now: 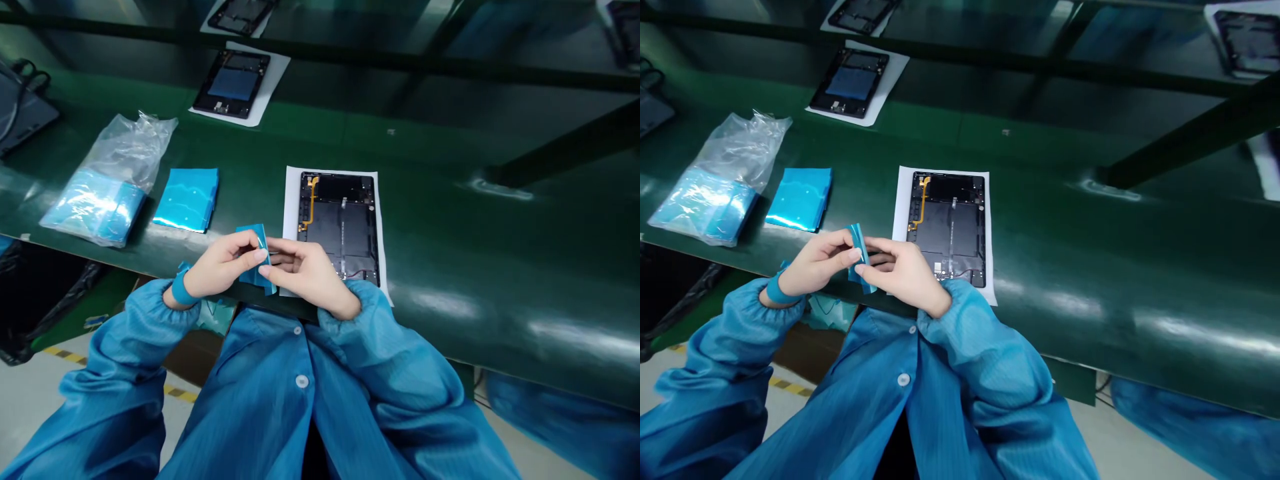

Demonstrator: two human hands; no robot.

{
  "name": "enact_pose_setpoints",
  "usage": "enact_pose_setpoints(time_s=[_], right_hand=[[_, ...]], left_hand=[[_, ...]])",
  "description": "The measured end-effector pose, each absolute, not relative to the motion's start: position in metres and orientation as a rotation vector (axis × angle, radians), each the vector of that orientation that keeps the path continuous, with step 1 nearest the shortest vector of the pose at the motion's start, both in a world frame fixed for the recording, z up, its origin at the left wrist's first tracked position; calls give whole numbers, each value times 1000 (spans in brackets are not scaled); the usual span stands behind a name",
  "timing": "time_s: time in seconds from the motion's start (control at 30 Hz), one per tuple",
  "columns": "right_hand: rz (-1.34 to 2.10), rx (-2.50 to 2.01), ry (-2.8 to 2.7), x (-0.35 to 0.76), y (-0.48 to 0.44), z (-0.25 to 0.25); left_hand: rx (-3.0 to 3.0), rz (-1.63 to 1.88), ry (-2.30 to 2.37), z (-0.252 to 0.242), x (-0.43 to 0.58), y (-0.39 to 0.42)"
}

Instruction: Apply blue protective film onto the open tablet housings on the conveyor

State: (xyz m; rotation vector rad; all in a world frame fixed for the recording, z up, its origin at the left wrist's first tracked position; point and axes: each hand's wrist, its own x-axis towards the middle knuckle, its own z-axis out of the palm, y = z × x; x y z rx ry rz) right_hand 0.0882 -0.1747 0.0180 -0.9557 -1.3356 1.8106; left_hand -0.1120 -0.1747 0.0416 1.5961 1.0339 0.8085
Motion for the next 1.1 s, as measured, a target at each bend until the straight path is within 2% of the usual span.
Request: enact_pose_setpoints(time_s=[0.3, 0.6, 0.73, 0.93, 1.1], right_hand=[[1743, -946, -1551, 88, -178, 25], [1167, -1221, -1870, 81, -189, 21], [1182, -1245, -1811, 78, -191, 10], [1313, -1178, -1657, 75, -194, 3], [1082, -1315, -1747, 75, -197, 9]], left_hand=[[1720, 766, 1096, 34, -113, -180], [1871, 857, 1241, 27, -99, -187], [1974, 827, 1315, 27, -94, -187], [2154, 587, 1315, 32, -93, -186], [2127, 595, 1364, 35, -94, -190]])
